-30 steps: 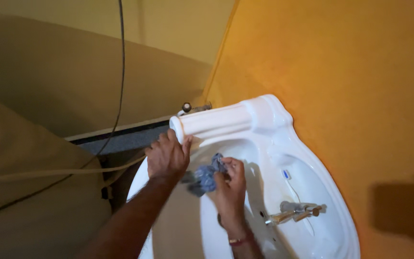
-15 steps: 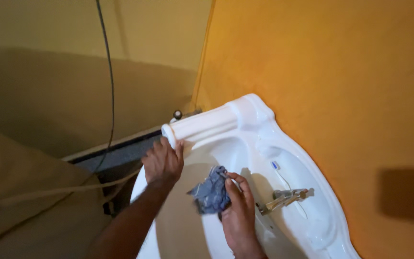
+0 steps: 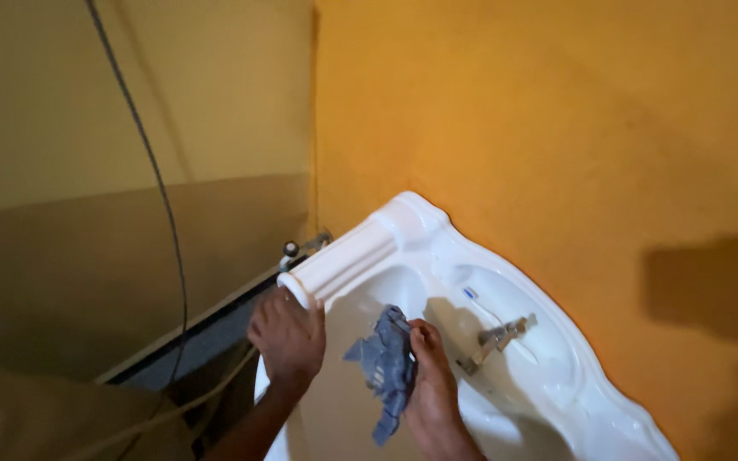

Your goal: The person wipes the edges and basin of a white bathroom sink using a cloth. They repeatedly wet the cloth under the faucet and continue wiping different sections of the sink surface.

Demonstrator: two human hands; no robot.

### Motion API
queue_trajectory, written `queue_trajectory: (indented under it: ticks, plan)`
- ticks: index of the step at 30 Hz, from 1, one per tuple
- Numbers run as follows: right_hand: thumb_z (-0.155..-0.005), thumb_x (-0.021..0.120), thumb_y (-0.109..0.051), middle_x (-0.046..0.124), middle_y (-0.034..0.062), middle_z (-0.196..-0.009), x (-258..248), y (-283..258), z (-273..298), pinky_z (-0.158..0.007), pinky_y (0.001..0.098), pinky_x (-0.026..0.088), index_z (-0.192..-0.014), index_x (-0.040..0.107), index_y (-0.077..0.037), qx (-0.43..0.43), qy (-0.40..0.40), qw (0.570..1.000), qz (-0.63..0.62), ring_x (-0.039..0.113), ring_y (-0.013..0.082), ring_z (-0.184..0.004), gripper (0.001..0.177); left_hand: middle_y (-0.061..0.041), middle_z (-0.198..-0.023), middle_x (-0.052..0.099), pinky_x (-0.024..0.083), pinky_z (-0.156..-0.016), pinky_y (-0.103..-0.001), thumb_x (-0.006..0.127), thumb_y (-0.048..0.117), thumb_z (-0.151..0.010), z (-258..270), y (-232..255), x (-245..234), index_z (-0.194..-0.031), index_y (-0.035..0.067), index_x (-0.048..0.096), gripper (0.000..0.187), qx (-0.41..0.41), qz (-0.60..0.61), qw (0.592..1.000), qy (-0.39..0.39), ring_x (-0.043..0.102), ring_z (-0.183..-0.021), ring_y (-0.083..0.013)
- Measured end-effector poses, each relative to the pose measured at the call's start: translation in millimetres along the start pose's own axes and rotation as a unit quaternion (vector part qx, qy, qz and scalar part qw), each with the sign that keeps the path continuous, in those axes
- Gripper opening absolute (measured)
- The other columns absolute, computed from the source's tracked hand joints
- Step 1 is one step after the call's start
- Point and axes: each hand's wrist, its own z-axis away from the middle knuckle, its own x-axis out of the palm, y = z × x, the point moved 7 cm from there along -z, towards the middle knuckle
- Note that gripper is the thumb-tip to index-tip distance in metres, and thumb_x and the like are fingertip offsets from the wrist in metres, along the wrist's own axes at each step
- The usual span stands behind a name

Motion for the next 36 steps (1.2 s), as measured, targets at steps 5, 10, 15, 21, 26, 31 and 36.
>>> queue_trajectory:
  ticks: [5,10,15,21,26,31,36]
  plan:
    - [-0.103,0.049,-0.035,0.068,0.0114,-0.111,10.7,-3.0,14.0,-0.079,0.0384,0.056,-0.123,0.055,-0.01,-0.051,-0.079,0.995,0.019,0.067,0.0213,-0.096,0.032,-0.015,-0.103,0.071,0.049,-0.087,-0.041,0.063,0.023,-0.095,39.4,11.9,-37.1,-0.116,0.006,0.066,0.028,-0.07,0.339,0.924,-0.162,0.065,-0.096,-0.0252]
    - [-0.098,0.058,-0.018,0.066,0.0084,-0.124,16.5,-3.3,21.5,-0.094,0.0337,0.052,-0.136,0.057,-0.006,-0.051,-0.057,0.987,0.143,0.064,0.016,-0.11,0.04,-0.012,-0.079,0.069,0.051,-0.071,-0.03,0.065,0.017,-0.098,78.8,39.0,-16.0,-0.099,0.003,0.063,0.015,-0.226,0.544,0.723,-0.362,0.067,-0.076,-0.0162]
    - [-0.087,0.069,0.002,0.064,0.0053,-0.136,25.1,-20.0,33.5,-0.097,0.0268,0.051,-0.139,0.05,-0.008,-0.125,-0.08,0.95,0.273,0.061,0.0088,-0.119,0.057,-0.006,-0.086,0.062,0.052,-0.078,-0.028,0.059,0.015,-0.104,79.0,30.0,4.8,-0.092,0.001,0.059,0.018,-0.242,0.654,0.634,-0.336,0.06,-0.082,-0.0113]
    - [-0.081,0.076,0.005,0.068,0.0087,-0.117,3.9,-35.2,40.1,-0.068,0.0291,0.055,-0.136,0.056,-0.004,-0.163,0.016,0.93,0.328,0.063,0.0128,-0.086,0.059,0.001,-0.079,0.052,0.043,-0.067,-0.026,0.049,0.024,-0.108,57.4,11.7,-9.1,-0.097,0.007,0.055,0.021,-0.237,0.629,0.684,-0.282,0.047,-0.072,-0.0083]
    - [-0.076,0.087,0.002,0.064,0.0054,-0.11,7.7,-49.2,49.7,-0.072,0.0238,0.056,-0.131,0.062,-0.003,-0.235,-0.011,0.88,0.414,0.063,0.0096,-0.088,0.061,0.004,-0.069,0.043,0.035,-0.056,-0.027,0.048,0.029,-0.108,33.6,10.1,-22.9,-0.094,0.008,0.056,0.026,-0.251,0.568,0.709,-0.334,0.037,-0.063,-0.0075]
    - [-0.073,0.087,0.001,0.06,0.0028,-0.106,-5.5,-41.6,49.9,-0.072,0.0222,0.061,-0.131,0.064,-0.005,-0.134,-0.037,0.921,0.363,0.067,0.0086,-0.088,0.062,0.002,-0.071,0.048,0.038,-0.059,-0.026,0.045,0.032,-0.108,12.3,14.1,-40.1,-0.097,0.009,0.056,0.028,-0.278,0.54,0.697,-0.382,0.041,-0.063,-0.0078]
    - [-0.076,0.085,-0.005,0.066,0.008,-0.1,-32.8,-36.1,48.8,-0.059,0.0231,0.041,-0.139,0.063,-0.008,-0.02,0.064,0.926,0.372,0.046,0.0148,-0.069,0.066,0.012,-0.102,0.067,0.044,-0.086,-0.015,0.035,0.023,-0.104,-4.0,15.6,-59.6,-0.114,0.021,0.059,0.026,-0.399,0.571,0.628,-0.347,0.061,-0.092,0.0042]
